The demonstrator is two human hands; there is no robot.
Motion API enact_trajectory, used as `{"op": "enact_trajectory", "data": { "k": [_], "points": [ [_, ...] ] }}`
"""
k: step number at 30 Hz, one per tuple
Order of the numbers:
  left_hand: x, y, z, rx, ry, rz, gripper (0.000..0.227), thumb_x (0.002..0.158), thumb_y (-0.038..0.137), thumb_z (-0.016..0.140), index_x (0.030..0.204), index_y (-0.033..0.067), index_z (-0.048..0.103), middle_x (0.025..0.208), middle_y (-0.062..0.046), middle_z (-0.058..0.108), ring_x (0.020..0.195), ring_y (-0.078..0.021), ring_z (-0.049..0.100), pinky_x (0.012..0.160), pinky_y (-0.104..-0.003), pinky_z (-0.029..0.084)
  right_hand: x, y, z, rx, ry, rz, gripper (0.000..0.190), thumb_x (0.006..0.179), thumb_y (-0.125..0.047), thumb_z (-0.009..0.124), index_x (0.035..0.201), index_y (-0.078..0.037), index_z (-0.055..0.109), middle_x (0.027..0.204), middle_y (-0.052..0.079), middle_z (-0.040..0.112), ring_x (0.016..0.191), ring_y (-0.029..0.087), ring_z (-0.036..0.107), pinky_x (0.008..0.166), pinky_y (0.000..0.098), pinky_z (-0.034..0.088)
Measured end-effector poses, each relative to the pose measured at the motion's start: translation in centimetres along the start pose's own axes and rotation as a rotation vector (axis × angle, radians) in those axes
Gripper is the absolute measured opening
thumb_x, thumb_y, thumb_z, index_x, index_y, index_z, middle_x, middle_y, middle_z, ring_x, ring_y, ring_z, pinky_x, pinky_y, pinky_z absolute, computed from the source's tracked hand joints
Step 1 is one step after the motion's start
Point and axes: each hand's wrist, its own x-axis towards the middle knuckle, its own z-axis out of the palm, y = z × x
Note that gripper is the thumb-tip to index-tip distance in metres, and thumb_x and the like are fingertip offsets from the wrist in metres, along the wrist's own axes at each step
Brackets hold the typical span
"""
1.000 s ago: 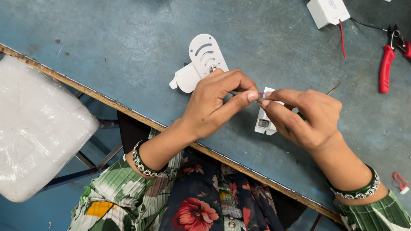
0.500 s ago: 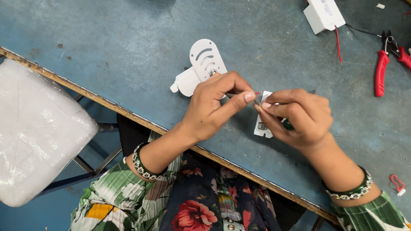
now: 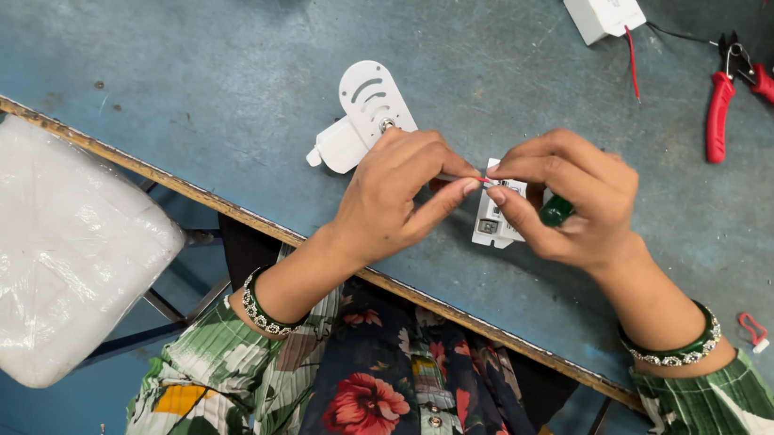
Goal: The person assembles small white electronic components on a workbench. They use a screwdriver to tighten screws on a white rectangular box and connect red and white wires to it. The person handles multiple similar components and tools including pliers.
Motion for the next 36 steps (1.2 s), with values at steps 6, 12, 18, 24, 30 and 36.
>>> {"op": "enact_trajectory", "data": {
  "k": [6,12,18,24,30,36],
  "points": [
    [-0.2,-0.4,0.2,0.018,-0.004,0.020,0.012,0.097,0.016,0.076,0.101,0.0087,0.068,0.090,-0.001,0.067,0.081,-0.0201,0.063,0.080,-0.036,0.042,-0.1,-0.2,0.0,0.064,-0.019,0.059,0.012,0.091,-0.004,0.081,0.101,-0.003,0.075,0.094,0.009,0.070,0.068,0.011,0.063,0.054,0.0220,0.047],
    [-0.3,-0.4,0.2,0.043,-0.014,0.024,0.014,0.096,0.015,0.078,0.104,0.0093,0.068,0.092,-0.002,0.067,0.083,-0.0214,0.063,0.080,-0.037,0.042,0.0,0.0,-0.6,0.131,-0.093,0.114,0.010,0.096,-0.005,0.077,0.105,-0.002,0.073,0.096,0.008,0.069,0.074,0.012,0.065,0.061,0.0225,0.048],
    [-0.1,-0.5,-0.1,0.059,-0.009,0.064,0.019,0.093,0.012,0.081,0.107,0.0087,0.068,0.096,-0.004,0.069,0.088,-0.0239,0.065,0.081,-0.037,0.046,0.5,0.2,-2.2,0.125,-0.151,0.188,0.020,0.093,-0.010,0.080,0.110,-0.001,0.075,0.098,0.009,0.071,0.069,0.011,0.062,0.060,0.0228,0.047],
    [-0.4,0.5,-0.2,0.109,-0.015,0.068,0.018,0.092,0.013,0.082,0.104,0.0101,0.069,0.097,-0.005,0.066,0.087,-0.0237,0.064,0.079,-0.036,0.049,-1.6,2.0,-7.0,0.195,0.007,0.285,0.018,0.104,-0.021,0.069,0.103,-0.004,0.073,0.081,0.004,0.069,0.057,0.007,0.057,0.051,0.0214,0.042],
    [-2.0,1.9,-0.1,0.244,-0.099,0.131,0.018,0.090,0.012,0.083,0.101,0.0094,0.069,0.085,-0.003,0.056,0.079,-0.0225,0.059,0.075,-0.037,0.048,-4.7,2.8,-9.6,0.813,0.461,0.248,0.034,0.112,-0.030,0.053,0.086,-0.008,0.054,0.069,0.001,0.051,0.049,0.008,0.042,0.047,0.0238,0.032],
    [-4.7,4.2,0.8,0.189,-0.184,0.095,0.018,0.090,0.013,0.083,0.097,0.0076,0.068,0.082,-0.003,0.053,0.073,-0.0207,0.057,0.066,-0.037,0.046,-5.5,1.9,-8.9,0.972,0.540,0.458,0.038,0.114,-0.035,0.046,0.086,-0.009,0.048,0.066,0.001,0.044,0.048,0.009,0.036,0.048,0.0256,0.029]
  ]
}}
